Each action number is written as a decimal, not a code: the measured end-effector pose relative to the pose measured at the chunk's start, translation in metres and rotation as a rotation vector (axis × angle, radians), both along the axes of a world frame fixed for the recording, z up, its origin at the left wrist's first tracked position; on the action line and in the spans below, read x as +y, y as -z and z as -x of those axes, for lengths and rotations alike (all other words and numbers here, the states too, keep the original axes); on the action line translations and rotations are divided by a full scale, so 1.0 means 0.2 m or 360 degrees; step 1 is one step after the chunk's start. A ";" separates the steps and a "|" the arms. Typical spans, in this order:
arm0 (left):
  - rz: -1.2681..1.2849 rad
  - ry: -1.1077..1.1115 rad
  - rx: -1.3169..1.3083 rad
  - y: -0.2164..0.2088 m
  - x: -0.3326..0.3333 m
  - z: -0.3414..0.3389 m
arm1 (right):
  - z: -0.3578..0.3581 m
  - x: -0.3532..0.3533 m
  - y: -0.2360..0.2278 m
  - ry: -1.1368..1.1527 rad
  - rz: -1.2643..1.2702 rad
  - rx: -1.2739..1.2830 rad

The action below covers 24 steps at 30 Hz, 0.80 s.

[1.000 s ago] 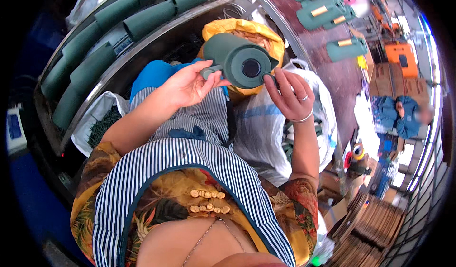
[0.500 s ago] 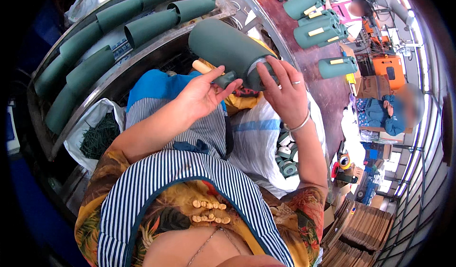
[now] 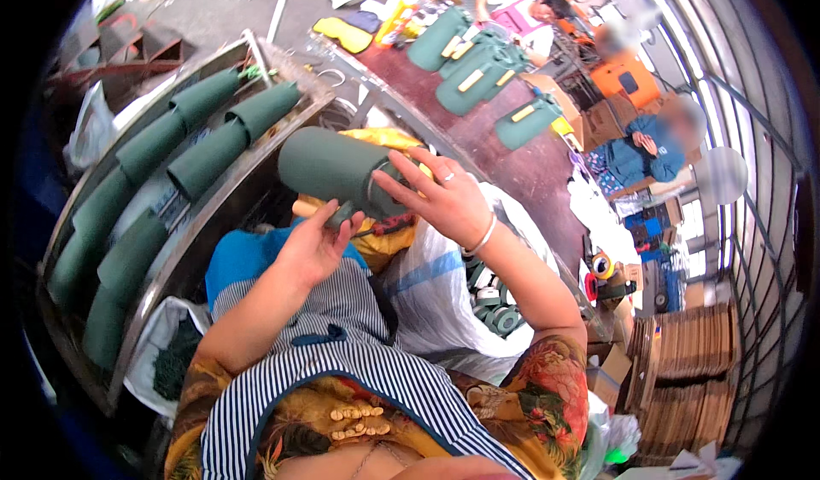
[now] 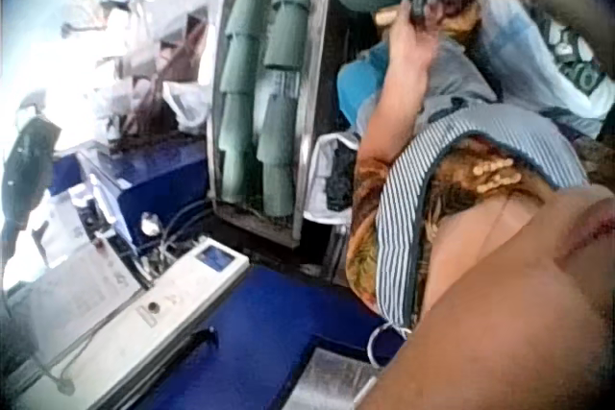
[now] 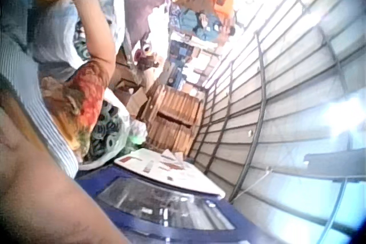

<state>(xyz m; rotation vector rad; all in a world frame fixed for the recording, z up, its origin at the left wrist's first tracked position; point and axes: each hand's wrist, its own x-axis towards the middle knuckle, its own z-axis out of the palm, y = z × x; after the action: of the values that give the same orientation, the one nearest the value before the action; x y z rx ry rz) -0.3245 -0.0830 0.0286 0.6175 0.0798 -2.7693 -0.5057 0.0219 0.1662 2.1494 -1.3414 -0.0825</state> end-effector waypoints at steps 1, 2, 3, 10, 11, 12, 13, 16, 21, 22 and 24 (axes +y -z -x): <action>-0.0009 -0.0009 0.0043 0.04 0.00 0.01 | 0.03 -0.02 0.03 0.0000 0.0091 0.0002; -0.0021 -0.0016 0.0089 0.08 -0.01 0.04 | 0.04 -0.02 0.05 0.0145 0.0038 -0.0074; -0.0040 -0.0029 0.0126 0.10 -0.02 0.05 | 0.03 -0.02 0.07 0.0280 -0.0019 -0.0163; 0.0551 -0.0411 -0.0178 0.14 0.08 0.11 | -0.21 0.00 0.48 0.0687 0.0074 -0.2789; 0.0654 -0.0316 -0.0160 0.16 0.08 0.09 | -0.26 0.00 0.46 0.0400 0.0127 -0.3075; 0.0637 -0.0313 -0.0142 0.15 0.09 0.08 | -0.24 0.00 0.45 0.0469 0.0303 -0.2435; 0.0581 -0.0346 -0.0131 0.14 0.09 0.07 | -0.23 0.00 0.44 0.0559 0.0437 -0.1804; 0.0581 -0.0383 -0.0141 0.10 0.15 0.04 | -0.19 0.08 0.60 0.0914 0.0415 -0.1381; 0.1264 -0.0522 -0.0428 0.26 0.21 0.02 | -0.28 0.15 0.82 0.0873 0.0010 -0.3663; 0.1512 -0.0487 -0.0418 0.31 0.20 -0.02 | -0.28 0.16 0.87 0.0605 -0.0244 -0.4433; 0.2016 -0.0420 -0.0413 0.36 0.15 -0.11 | -0.34 0.17 0.90 0.0490 -0.0490 -0.4610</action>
<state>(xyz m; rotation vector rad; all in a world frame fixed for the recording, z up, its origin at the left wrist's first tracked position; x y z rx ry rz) -0.3021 -0.0540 -0.0431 0.4984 -1.3803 -1.8853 -0.4386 0.0560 -0.0132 -0.2240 1.0133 -1.6750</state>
